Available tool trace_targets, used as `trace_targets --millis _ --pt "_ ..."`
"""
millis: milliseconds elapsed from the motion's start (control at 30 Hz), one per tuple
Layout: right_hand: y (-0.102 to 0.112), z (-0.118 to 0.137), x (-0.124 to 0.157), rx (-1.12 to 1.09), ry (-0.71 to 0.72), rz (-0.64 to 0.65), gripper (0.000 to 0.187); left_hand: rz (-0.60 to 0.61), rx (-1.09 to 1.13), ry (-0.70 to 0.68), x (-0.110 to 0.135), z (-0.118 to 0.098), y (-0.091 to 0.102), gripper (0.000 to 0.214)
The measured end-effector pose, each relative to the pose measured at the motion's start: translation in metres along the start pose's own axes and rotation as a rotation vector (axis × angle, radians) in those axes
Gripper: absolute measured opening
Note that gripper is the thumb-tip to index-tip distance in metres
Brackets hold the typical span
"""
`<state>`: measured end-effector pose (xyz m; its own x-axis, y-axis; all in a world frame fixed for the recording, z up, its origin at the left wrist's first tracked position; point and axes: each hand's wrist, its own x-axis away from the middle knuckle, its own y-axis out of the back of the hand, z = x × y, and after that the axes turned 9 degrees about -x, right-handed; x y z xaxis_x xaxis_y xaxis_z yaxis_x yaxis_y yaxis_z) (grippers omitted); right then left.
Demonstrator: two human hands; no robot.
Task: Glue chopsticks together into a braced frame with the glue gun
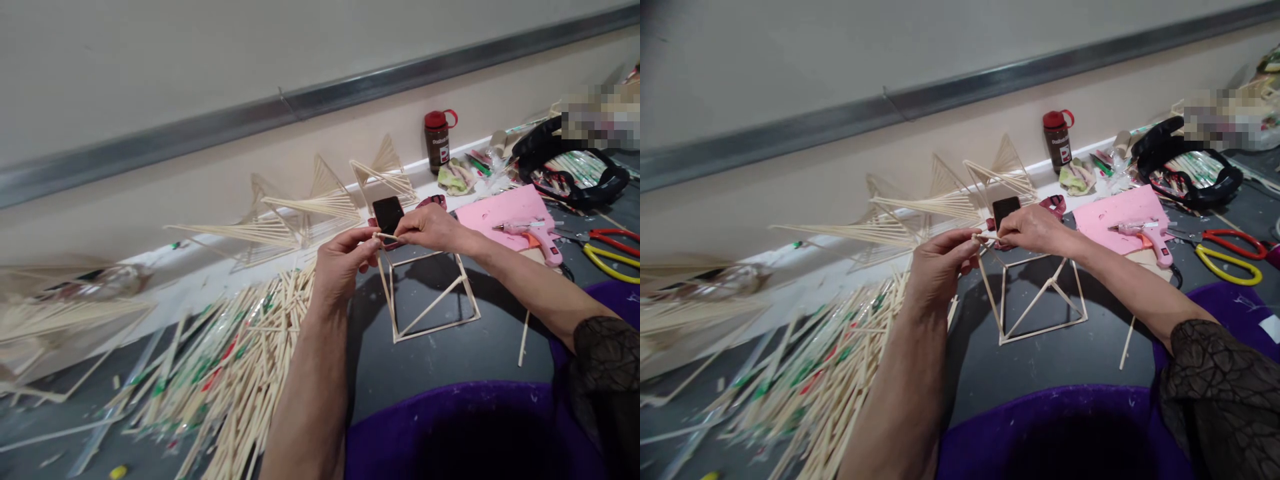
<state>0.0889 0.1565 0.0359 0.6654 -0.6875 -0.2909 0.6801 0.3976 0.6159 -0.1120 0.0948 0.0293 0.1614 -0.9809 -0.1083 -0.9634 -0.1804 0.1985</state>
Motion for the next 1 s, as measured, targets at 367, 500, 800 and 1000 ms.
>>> trace_targets --millis 367,500,800,1000 --pt "-0.0023 -0.0017 -0.0024 0.028 0.003 0.009 0.016 -0.025 0.035 0.056 0.0018 -0.0054 -0.0027 0.029" --pt "-0.0036 -0.0036 -0.0031 0.047 0.019 0.01 0.017 -0.026 0.018 0.063 0.0014 -0.0042 -0.0017 0.031" --pt "-0.0033 -0.0029 -0.0019 0.066 0.021 -0.001 0.017 -0.031 -0.032 -0.005 0.0021 -0.0039 0.0001 0.025" --pt "-0.0031 -0.001 -0.0017 0.059 -0.009 0.008 0.017 -0.022 -0.06 -0.019 0.003 -0.0031 0.0003 0.026"
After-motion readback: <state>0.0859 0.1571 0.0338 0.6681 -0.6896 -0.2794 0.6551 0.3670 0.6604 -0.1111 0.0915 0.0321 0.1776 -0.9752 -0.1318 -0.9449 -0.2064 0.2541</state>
